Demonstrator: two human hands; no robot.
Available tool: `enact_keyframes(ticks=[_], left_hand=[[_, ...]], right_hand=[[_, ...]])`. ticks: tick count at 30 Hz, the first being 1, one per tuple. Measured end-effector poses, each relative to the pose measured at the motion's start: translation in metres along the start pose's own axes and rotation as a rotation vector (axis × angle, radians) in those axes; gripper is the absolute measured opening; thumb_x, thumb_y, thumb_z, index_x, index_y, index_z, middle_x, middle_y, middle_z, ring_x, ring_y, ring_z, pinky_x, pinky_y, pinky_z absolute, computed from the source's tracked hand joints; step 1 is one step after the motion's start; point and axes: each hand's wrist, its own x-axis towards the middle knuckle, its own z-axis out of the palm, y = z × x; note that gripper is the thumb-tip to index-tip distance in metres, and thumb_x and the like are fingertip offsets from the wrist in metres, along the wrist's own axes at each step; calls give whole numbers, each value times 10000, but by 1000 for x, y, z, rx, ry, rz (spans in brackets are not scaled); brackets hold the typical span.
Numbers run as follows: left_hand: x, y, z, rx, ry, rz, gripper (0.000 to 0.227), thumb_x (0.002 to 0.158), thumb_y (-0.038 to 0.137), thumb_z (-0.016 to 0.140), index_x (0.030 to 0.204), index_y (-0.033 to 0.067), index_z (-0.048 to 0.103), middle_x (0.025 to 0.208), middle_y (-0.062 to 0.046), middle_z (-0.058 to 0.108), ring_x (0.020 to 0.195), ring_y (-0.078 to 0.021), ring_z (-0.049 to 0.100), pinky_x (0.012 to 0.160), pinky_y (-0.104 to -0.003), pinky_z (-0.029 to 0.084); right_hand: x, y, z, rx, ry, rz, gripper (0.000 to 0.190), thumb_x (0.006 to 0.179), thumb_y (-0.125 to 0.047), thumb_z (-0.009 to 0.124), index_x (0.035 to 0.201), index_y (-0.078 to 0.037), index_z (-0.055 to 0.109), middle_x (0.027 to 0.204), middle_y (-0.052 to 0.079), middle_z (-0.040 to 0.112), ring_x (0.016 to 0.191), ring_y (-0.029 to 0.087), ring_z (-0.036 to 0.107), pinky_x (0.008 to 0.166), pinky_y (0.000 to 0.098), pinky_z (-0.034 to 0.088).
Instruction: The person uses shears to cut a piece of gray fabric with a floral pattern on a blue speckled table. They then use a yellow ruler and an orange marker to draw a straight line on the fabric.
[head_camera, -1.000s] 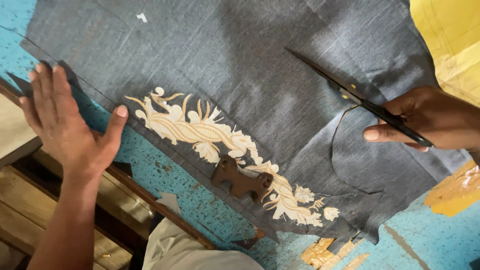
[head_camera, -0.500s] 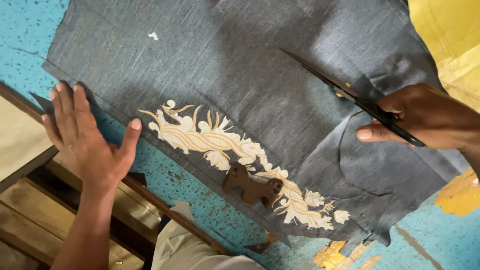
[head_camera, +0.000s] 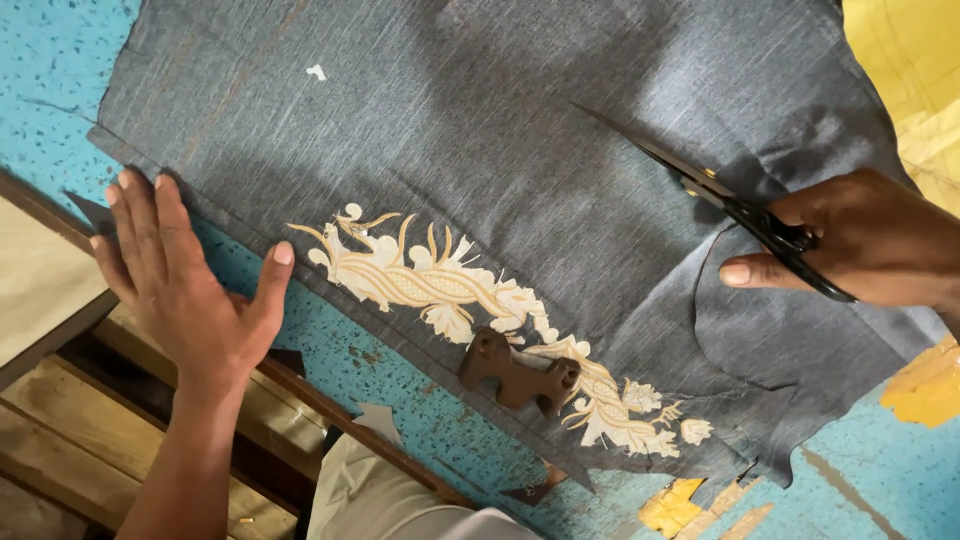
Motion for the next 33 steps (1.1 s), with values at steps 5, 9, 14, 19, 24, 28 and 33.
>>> enact_keyframes(ticks=[5, 9, 14, 19, 24, 28, 33], left_hand=[[0, -1, 1, 18, -9, -7, 943, 1075, 689, 482, 1649, -49, 360, 1691, -307, 331, 1590, -470, 291, 1272, -638, 122], [1, 1, -2, 25, 6, 12, 924, 1083, 664, 502, 1637, -65, 380, 1677, -326, 358, 1580, -470, 306, 1263, -640, 138], [0, 1, -1, 27, 8, 15, 921, 1091, 677, 466, 1644, -53, 373, 1682, -330, 349, 1587, -485, 320, 1285, -594, 115], [-3, -1, -3, 24, 1, 0, 923, 1093, 675, 468, 1662, -41, 349, 1703, -292, 257, 1614, -445, 231, 1323, -593, 137], [1, -3, -10, -43, -51, -69, 930, 1079, 667, 471, 1699, 13, 240, 1750, -229, 152, 1657, -379, 128, 1359, -579, 106], [15, -27, -13, -29, -132, -68, 996, 1027, 733, 391, 1713, 84, 76, 1782, -127, 9, 1676, -358, -5, 1377, -691, 92], [43, -65, -26, 21, -166, 39, 1017, 1064, 744, 403, 1727, 54, 56, 1789, -122, -6, 1674, -330, -39, 1381, -680, 33]], right_hand=[[-6, -1, 4, 383, -15, 123, 674, 726, -473, 983, 518, -58, 495, 508, 62, 359, 489, 187, 391, 552, 332, 315], [-5, -8, -1, 307, -80, 145, 672, 750, -500, 962, 521, -57, 511, 463, 78, 445, 445, 196, 484, 538, 343, 391], [-7, -24, -5, 403, -48, 114, 677, 761, -465, 953, 552, -50, 460, 527, 86, 437, 484, 203, 445, 539, 352, 319], [-10, -43, -10, 482, -120, 183, 538, 795, -334, 942, 540, 5, 610, 423, 146, 571, 360, 240, 595, 483, 347, 497], [-12, -66, -23, 469, -184, 380, 415, 804, -367, 894, 728, 33, 818, 521, 208, 700, 472, 289, 689, 579, 365, 528], [-6, -54, -4, 377, -49, 164, 662, 788, -516, 903, 530, -52, 509, 491, 76, 491, 453, 177, 499, 513, 333, 373], [-8, -65, -9, 423, -98, 272, 561, 784, -439, 952, 547, -17, 667, 488, 90, 469, 432, 187, 461, 482, 333, 343]])
